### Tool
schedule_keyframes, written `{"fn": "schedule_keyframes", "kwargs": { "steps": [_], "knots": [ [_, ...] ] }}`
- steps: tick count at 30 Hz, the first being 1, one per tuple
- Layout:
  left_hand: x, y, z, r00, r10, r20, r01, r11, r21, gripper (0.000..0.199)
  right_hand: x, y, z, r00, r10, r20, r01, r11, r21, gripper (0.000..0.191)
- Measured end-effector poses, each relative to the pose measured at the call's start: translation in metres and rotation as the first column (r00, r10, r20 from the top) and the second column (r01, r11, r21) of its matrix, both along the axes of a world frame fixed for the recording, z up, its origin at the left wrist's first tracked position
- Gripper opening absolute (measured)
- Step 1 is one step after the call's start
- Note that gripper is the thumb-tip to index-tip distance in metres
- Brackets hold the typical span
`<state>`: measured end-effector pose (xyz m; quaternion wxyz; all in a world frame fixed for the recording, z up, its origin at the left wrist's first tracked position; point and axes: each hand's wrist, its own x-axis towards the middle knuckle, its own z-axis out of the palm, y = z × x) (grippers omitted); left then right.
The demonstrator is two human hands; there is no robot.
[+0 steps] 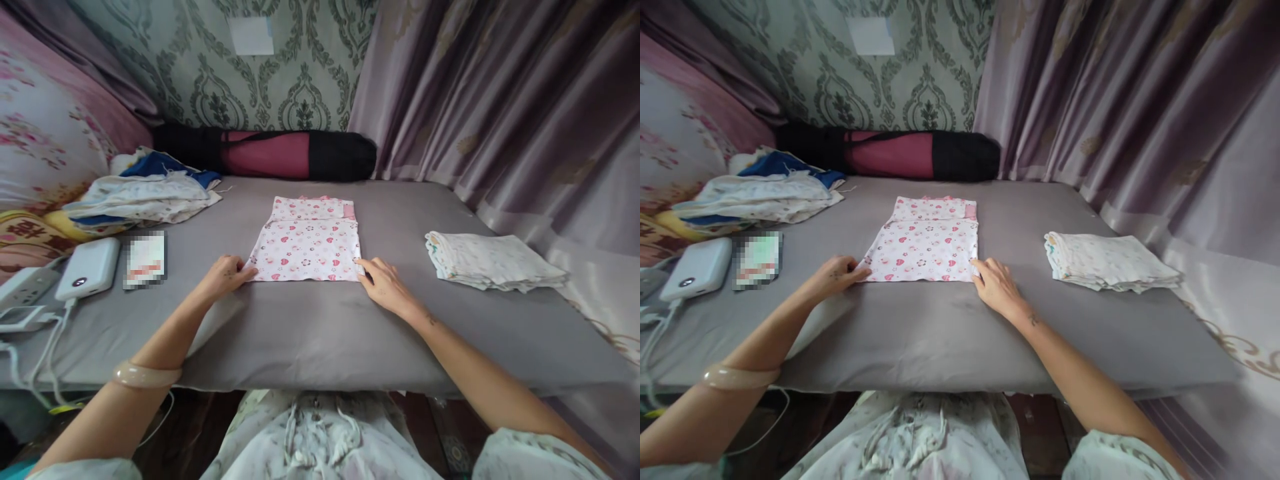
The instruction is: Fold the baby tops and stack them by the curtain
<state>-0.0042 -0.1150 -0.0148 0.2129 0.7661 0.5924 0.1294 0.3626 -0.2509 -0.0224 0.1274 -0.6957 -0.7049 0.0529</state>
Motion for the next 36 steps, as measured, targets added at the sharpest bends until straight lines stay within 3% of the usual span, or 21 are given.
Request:
{"fn": "schedule_keyframes", "kwargs": {
  "steps": [4,6,8,12,16,19,23,26,29,33,36],
  "knots": [
    [0.002,-0.012,0.009,0.966,0.066,0.251,-0.040,0.993,-0.107,0.046,0.003,-0.004,-0.004,0.993,0.091,-0.075,-0.089,0.996,0.021,0.033],
    [0.003,-0.015,0.014,0.917,0.076,0.392,-0.003,0.983,-0.184,0.052,0.005,-0.005,-0.004,0.990,0.111,-0.083,-0.109,0.994,0.028,0.033],
    [0.005,-0.014,0.020,0.849,0.141,0.510,0.006,0.961,-0.277,0.046,0.005,-0.006,-0.004,0.990,0.115,-0.085,-0.112,0.993,0.036,0.032],
    [0.010,-0.007,0.033,0.577,0.372,0.727,0.002,0.890,-0.457,0.027,0.000,-0.007,0.001,0.995,0.083,-0.061,-0.080,0.996,0.049,0.029],
    [0.017,-0.003,0.045,0.294,0.513,0.806,0.106,0.821,-0.561,0.013,-0.011,-0.005,0.009,1.000,0.004,0.028,-0.004,1.000,0.018,0.035],
    [0.024,-0.003,0.052,0.171,0.551,0.817,0.138,0.808,-0.574,0.018,-0.016,0.000,0.013,0.997,-0.045,0.068,0.047,0.998,-0.034,0.039],
    [0.030,0.000,0.057,0.079,0.560,0.825,0.154,0.811,-0.565,0.023,-0.019,0.006,0.016,0.993,-0.069,0.096,0.077,0.994,-0.082,0.037],
    [0.034,0.005,0.058,0.044,0.577,0.816,0.142,0.805,-0.577,0.028,-0.020,0.007,0.015,0.990,-0.068,0.124,0.076,0.995,-0.065,0.028],
    [0.036,0.008,0.055,0.072,0.554,0.829,0.126,0.820,-0.559,0.028,-0.019,0.006,0.013,0.983,-0.078,0.169,0.087,0.995,-0.049,0.021],
    [0.034,0.009,0.046,0.221,0.441,0.870,0.044,0.887,-0.460,0.034,-0.010,0.007,0.014,0.981,-0.086,0.172,0.091,0.996,-0.020,0.024],
    [0.026,0.006,0.038,0.422,0.324,0.847,-0.034,0.939,-0.342,0.048,0.000,0.007,0.020,0.990,-0.061,0.129,0.057,0.998,0.033,0.026]
  ]
}}
